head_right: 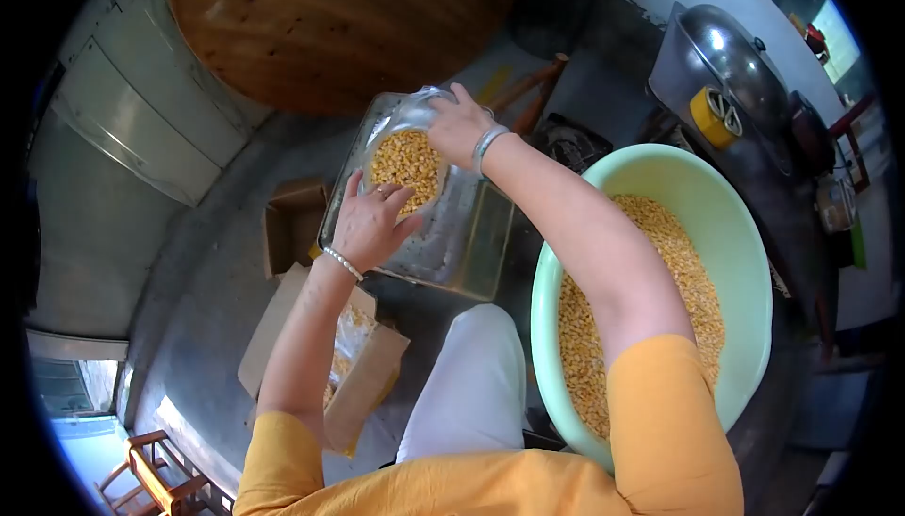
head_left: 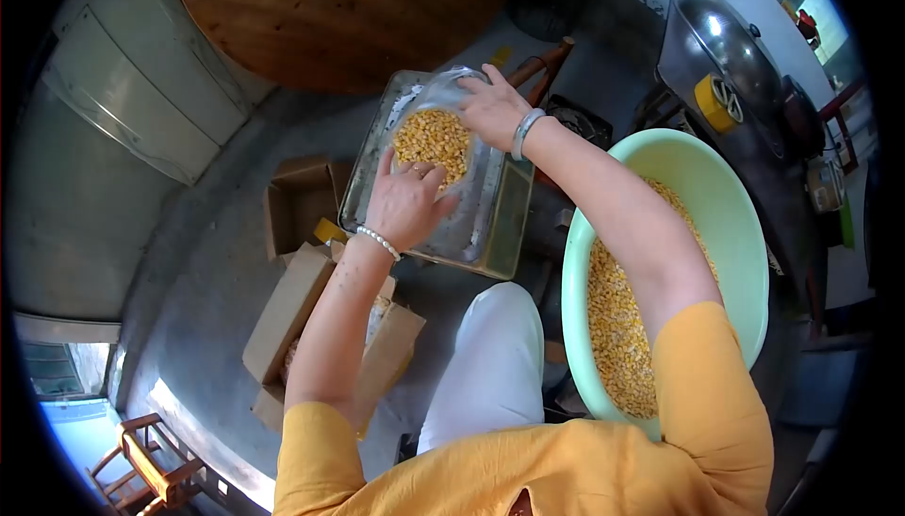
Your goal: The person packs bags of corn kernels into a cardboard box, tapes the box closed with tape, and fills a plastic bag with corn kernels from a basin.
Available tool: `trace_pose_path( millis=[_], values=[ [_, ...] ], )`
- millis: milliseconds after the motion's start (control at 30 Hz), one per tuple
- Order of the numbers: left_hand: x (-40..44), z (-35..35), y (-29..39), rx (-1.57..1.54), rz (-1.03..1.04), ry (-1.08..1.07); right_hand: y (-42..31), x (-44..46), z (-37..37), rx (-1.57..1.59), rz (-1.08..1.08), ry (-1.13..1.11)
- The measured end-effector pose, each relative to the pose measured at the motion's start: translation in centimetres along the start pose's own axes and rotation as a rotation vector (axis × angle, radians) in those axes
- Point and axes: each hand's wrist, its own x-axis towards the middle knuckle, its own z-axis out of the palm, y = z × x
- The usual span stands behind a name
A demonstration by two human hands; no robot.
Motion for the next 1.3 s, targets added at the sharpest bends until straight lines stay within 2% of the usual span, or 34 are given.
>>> trace_pose_path(
  millis=[67,167,267,367,500,567,667,767,800,833,900,933,1000,1033,1067,1167,1300],
  values=[
    [0.8,0.2,0.1,-0.025,0.006,0.053,0.2,-0.2,-0.3,-0.006,0.007,0.022],
    [1.4,0.5,0.5,0.039,0.013,-0.013,0.2,-0.3,-0.5,-0.034,0.077,0.037],
    [0.2,0.3,3.5,-0.147,-0.006,0.151,-0.2,-1.8,-2.6,0.165,0.139,0.026],
    [-1.7,1.3,8.5,-0.436,0.066,0.369,-0.1,-4.8,-4.2,0.363,0.171,0.166],
    [-3.3,1.7,15.9,-0.692,0.196,0.411,-1.2,-11.3,-4.3,0.524,0.208,0.464],
    [-3.9,2.1,19.2,-0.792,0.266,0.343,-2.6,-15.4,-4.1,0.645,0.283,0.574],
    [-4.0,2.8,22.5,-0.693,0.355,0.186,-5.5,-21.9,-3.3,0.908,0.508,0.565],
    [-3.9,4.1,25.4,-0.618,0.276,-0.03,-8.6,-27.1,-4.5,1.207,0.723,0.471],
    [-3.7,4.8,26.3,-0.545,0.265,-0.166,-9.6,-28.4,-5.4,1.317,0.746,0.479],
    [-3.8,5.9,26.6,-0.529,0.279,-0.192,-10.2,-29.6,-6.1,1.352,0.682,0.531],
    [-3.8,10.9,27.6,-0.6,0.231,0.158,-11.5,-31.8,-7.8,1.429,0.553,0.625],
    [-3.8,9.8,27.6,-0.573,0.217,0.024,-12.1,-32.7,-10.4,1.512,0.415,0.67],
    [-3.7,7.3,27.6,-0.493,0.194,-0.244,-13.7,-34.5,-16.1,1.957,0.324,0.729],
    [-3.5,5.6,28.1,-0.347,0.098,-0.302,-14.7,-34.5,-17.3,2.045,0.048,0.915],
    [-3.5,4.4,28.1,-0.323,0.14,-0.254,-14.9,-34.5,-19.2,2.03,-0.151,0.977],
    [-4.0,4.1,28.2,-0.221,0.171,-0.18,-15.8,-35.5,-22.8,2.132,-0.563,0.923],
    [-4.3,4.9,28.2,-0.238,0.14,-0.11,-17.6,-37.0,-24.8,2.285,-0.876,0.702]
  ],
)
